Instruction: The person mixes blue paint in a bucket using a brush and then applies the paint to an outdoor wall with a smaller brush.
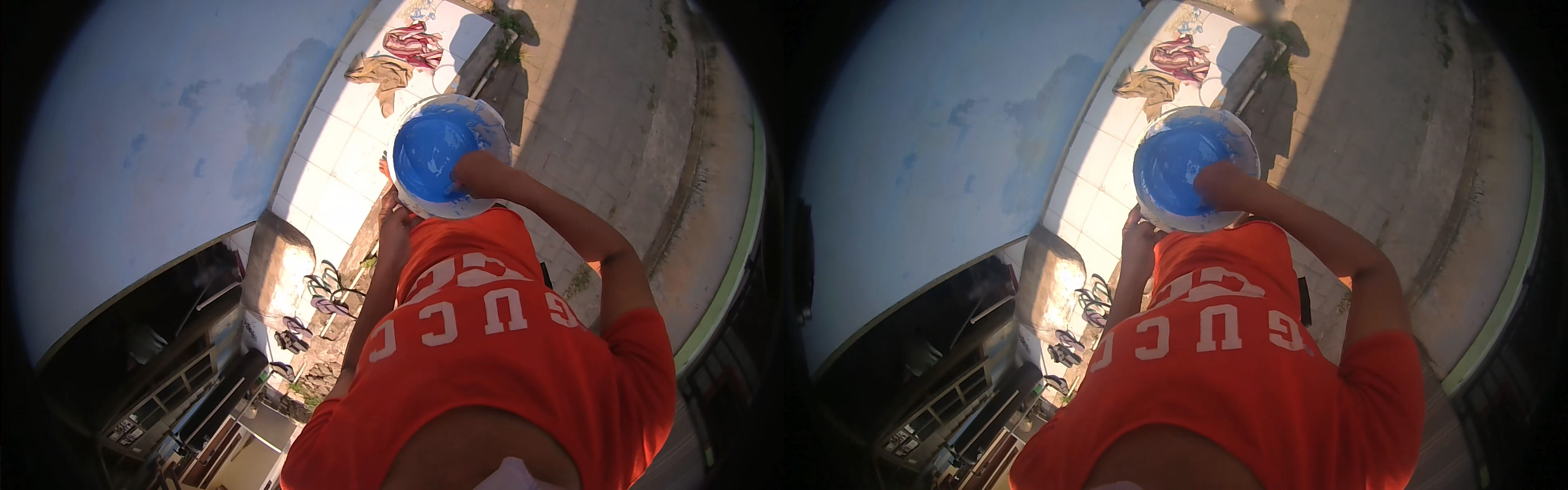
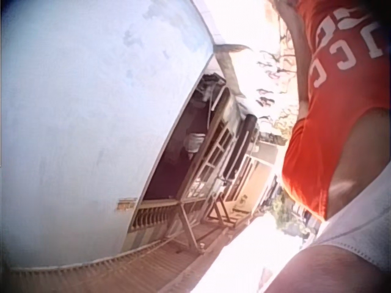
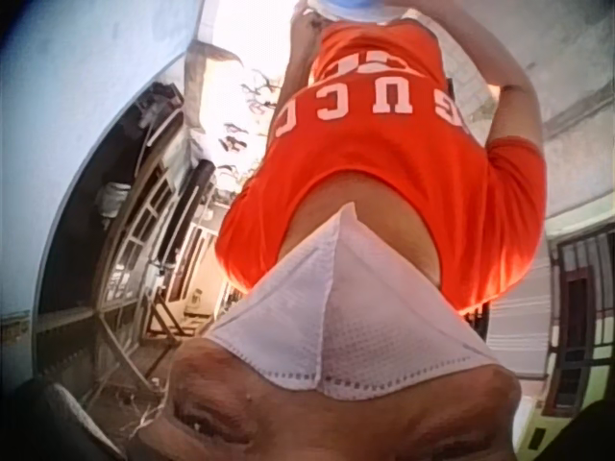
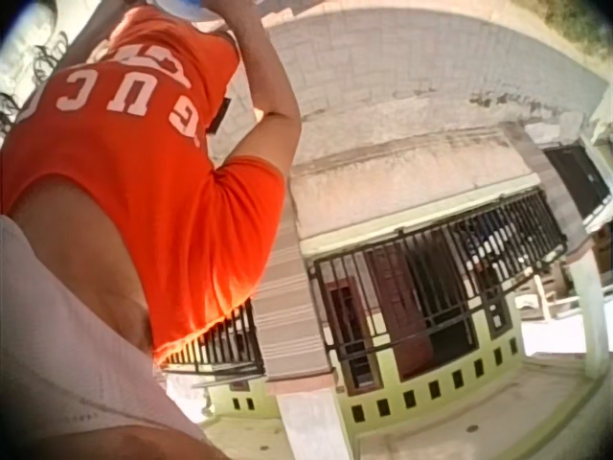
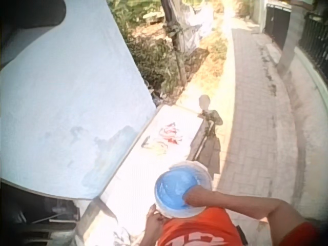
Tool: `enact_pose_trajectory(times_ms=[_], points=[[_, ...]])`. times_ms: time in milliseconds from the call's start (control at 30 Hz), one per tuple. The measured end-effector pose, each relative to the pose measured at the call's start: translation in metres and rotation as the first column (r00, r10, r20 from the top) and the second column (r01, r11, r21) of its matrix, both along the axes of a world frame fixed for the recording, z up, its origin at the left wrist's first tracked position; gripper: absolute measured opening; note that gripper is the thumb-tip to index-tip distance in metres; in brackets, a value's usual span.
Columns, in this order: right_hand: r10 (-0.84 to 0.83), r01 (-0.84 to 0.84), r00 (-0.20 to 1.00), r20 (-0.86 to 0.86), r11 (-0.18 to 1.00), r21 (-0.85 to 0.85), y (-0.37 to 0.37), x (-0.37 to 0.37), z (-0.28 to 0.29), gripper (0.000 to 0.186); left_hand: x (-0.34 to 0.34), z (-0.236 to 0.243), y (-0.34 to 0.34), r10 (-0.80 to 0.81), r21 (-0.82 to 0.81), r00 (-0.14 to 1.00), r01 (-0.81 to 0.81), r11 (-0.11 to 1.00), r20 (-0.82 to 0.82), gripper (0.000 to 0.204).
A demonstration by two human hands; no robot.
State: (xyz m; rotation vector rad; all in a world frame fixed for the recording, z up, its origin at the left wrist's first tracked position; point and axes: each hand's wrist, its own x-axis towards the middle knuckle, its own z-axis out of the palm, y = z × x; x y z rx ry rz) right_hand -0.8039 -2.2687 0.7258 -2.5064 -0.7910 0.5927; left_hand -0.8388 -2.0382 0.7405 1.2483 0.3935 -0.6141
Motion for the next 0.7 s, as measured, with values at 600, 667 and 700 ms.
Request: enact_pose_trajectory(times_ms=[600,667,700], points=[[-0.519,0.462,0.814,0.260,0.851,0.250,0.013,0.021,-0.048,0.023,-0.002,-0.001,-0.004,0.004,0.067,0.996,-0.010,0.998,0.093,0.041],[-0.481,0.460,0.852,0.207,0.876,0.143,0.004,0.011,-0.049,0.022,-0.002,-0.001,-0.008,0.008,0.065,0.996,-0.014,0.998,0.087,0.043],[-0.441,0.440,0.886,0.147,0.897,0.039,0.000,0.006,-0.048,0.020,-0.003,0.002,-0.011,0.020,0.072,0.998,-0.024,0.997,0.054,0.046]])
